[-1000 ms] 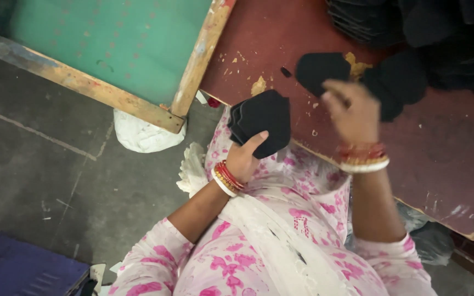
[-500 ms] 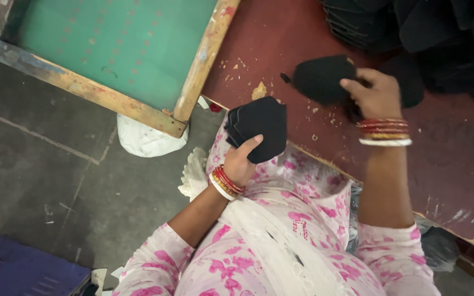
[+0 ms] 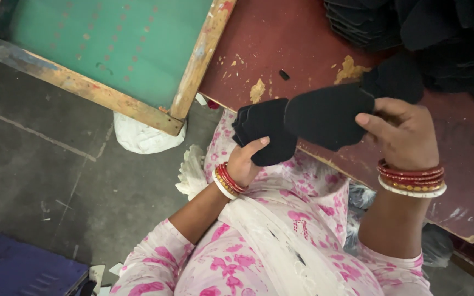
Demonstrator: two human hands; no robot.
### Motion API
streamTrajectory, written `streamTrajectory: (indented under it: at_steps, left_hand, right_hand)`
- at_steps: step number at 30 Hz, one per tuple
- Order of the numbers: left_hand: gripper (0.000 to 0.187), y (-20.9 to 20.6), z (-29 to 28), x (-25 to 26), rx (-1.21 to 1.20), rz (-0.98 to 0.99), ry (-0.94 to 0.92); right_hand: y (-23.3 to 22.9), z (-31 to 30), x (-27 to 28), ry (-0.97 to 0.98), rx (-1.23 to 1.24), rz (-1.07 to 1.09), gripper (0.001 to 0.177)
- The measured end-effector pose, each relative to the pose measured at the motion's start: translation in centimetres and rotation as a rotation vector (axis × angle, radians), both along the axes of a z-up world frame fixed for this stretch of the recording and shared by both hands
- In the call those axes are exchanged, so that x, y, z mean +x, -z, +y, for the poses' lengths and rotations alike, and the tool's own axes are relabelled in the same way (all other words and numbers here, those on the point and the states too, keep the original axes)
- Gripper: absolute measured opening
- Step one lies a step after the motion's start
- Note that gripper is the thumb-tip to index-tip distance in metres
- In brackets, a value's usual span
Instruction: The person sits on the floor and folds multiple black fabric pieces by hand. They pick up pieces from a pile on a table, fold them, and place them into a wooden tray with a green surface.
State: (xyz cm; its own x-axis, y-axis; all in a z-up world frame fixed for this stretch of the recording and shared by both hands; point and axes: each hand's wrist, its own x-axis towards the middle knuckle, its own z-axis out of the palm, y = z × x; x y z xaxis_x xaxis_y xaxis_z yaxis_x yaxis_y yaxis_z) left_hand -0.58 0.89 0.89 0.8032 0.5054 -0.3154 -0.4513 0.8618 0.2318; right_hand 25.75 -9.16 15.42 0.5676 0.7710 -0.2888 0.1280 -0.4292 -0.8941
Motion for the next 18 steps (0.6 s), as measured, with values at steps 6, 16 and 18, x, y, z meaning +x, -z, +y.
streamTrajectory:
  at_steps: [6,16,18]
  left_hand:
    - [0.046,0.0,0.1,-0.7,0.028,-0.018,0.077]
    - [0.049,0.8,-0.6,-0.7,-0.117,-0.132,0.264]
    - [0.052,-0.3,-0.6,-0.3,-0.066,-0.162,0.265]
  right_hand:
    - [-1.7,2.0,-1.3,-0.392,0.316,-0.215,0.048]
    - [3.1,1.2,-0.6,-0.304,0.396,0.012,0.049]
    - [3.2,1.7,-0.8,-0.377,0.351,-0.1,0.051]
